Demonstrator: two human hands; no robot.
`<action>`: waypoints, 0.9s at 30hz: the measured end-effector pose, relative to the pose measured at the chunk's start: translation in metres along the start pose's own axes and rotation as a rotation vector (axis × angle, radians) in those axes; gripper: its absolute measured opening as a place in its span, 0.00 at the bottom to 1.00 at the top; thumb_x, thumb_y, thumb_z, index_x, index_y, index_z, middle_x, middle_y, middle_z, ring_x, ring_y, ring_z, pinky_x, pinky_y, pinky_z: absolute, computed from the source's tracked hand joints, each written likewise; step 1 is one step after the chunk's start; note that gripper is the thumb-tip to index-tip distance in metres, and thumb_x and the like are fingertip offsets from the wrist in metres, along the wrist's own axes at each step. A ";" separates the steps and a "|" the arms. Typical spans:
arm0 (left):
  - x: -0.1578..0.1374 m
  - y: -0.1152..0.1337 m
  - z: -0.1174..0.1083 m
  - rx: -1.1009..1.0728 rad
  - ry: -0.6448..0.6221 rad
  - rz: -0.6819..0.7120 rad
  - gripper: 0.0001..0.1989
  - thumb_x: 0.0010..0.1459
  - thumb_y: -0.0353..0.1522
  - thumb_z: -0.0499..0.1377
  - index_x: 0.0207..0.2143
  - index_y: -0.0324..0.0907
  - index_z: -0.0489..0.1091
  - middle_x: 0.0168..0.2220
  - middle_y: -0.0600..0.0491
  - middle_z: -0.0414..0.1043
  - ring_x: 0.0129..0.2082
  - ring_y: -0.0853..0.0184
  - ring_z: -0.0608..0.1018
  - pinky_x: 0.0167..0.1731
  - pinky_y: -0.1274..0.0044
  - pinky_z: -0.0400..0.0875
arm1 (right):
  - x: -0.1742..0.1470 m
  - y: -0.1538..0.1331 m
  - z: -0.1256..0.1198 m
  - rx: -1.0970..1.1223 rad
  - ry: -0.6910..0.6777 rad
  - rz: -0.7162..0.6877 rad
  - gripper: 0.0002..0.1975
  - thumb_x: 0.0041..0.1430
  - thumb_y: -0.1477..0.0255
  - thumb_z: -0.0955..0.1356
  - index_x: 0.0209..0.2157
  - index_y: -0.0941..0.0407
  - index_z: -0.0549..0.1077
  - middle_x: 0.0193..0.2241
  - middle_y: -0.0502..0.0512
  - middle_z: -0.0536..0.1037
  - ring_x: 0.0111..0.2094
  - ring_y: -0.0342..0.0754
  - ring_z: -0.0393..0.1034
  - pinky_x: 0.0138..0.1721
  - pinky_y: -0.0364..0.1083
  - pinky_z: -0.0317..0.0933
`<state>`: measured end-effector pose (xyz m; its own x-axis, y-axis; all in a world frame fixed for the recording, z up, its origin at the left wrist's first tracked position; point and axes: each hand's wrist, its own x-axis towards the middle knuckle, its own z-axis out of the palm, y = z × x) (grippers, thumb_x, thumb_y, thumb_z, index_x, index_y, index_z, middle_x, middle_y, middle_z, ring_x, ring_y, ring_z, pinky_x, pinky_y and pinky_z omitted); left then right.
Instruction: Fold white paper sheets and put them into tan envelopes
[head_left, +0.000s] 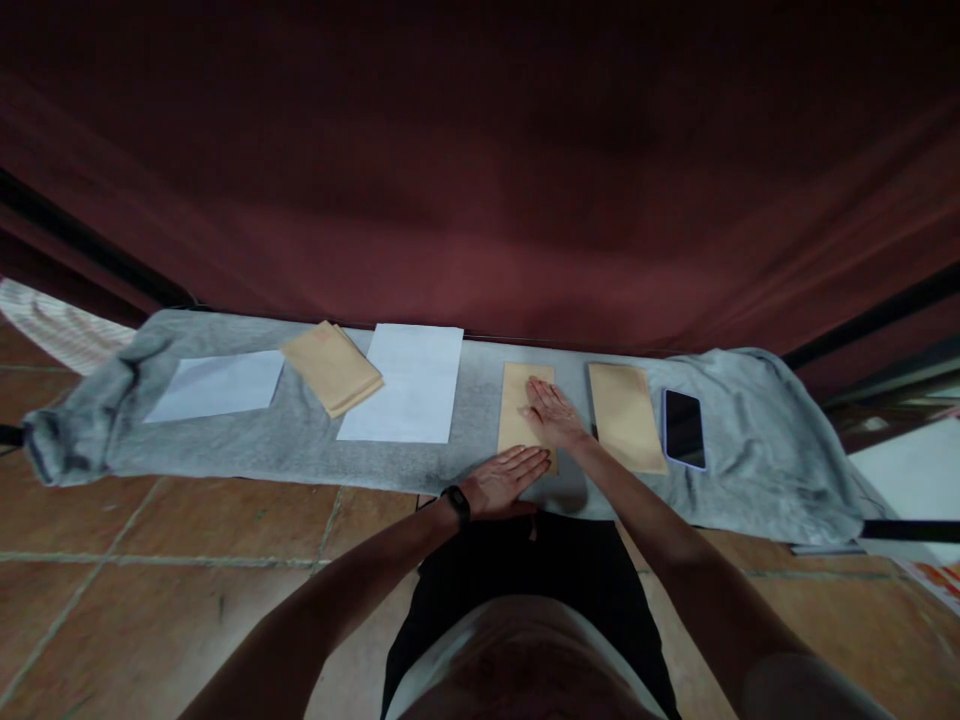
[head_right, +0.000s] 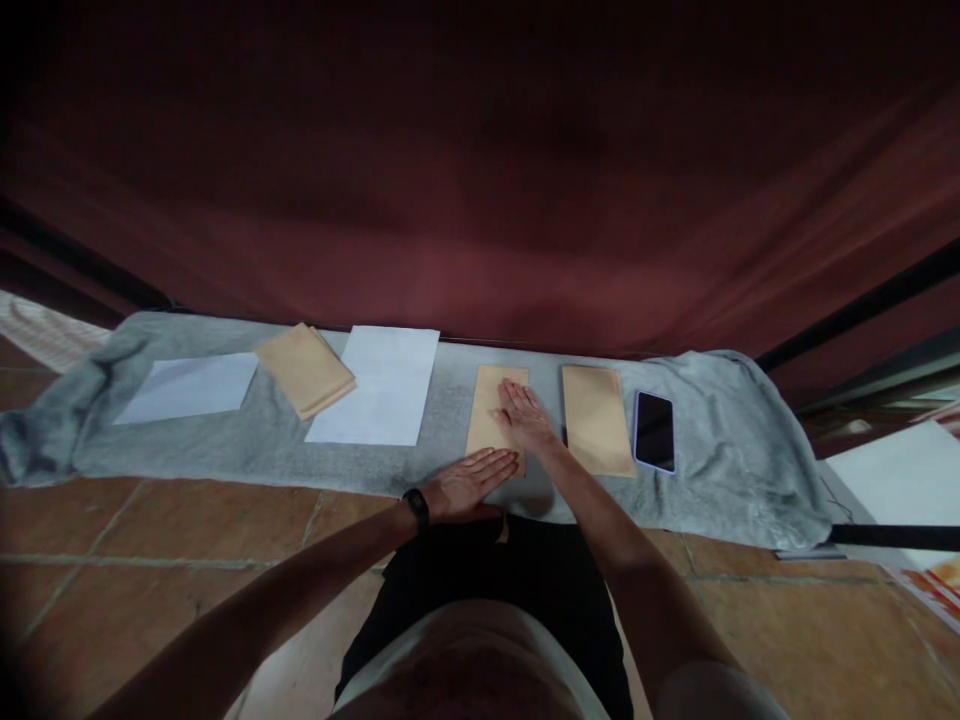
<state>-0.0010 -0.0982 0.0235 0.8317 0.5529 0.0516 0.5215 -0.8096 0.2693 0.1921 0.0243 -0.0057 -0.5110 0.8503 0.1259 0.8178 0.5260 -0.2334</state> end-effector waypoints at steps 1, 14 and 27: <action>0.000 0.000 0.001 0.003 0.002 0.002 0.39 0.66 0.48 0.53 0.70 0.34 0.48 0.72 0.41 0.47 0.72 0.59 0.50 0.70 0.66 0.45 | -0.006 -0.002 0.000 0.008 -0.001 -0.025 0.31 0.72 0.62 0.55 0.70 0.61 0.51 0.71 0.62 0.52 0.71 0.53 0.45 0.71 0.58 0.42; -0.003 0.000 0.005 -0.010 0.035 -0.016 0.37 0.66 0.48 0.53 0.69 0.34 0.53 0.70 0.40 0.53 0.71 0.57 0.55 0.69 0.67 0.48 | -0.021 -0.011 -0.007 0.065 -0.091 -0.254 0.26 0.72 0.66 0.57 0.69 0.50 0.56 0.70 0.50 0.56 0.70 0.47 0.50 0.71 0.55 0.44; -0.002 0.002 0.001 -0.019 0.042 -0.007 0.34 0.67 0.48 0.52 0.67 0.35 0.55 0.69 0.39 0.55 0.70 0.56 0.58 0.68 0.65 0.52 | 0.027 -0.017 -0.001 0.015 -0.007 -0.095 0.27 0.72 0.68 0.57 0.70 0.52 0.53 0.70 0.53 0.56 0.70 0.50 0.49 0.72 0.58 0.36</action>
<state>-0.0020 -0.1010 0.0233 0.8189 0.5668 0.0900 0.5234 -0.8020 0.2877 0.1645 0.0377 0.0027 -0.5881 0.7962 0.1420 0.7613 0.6043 -0.2351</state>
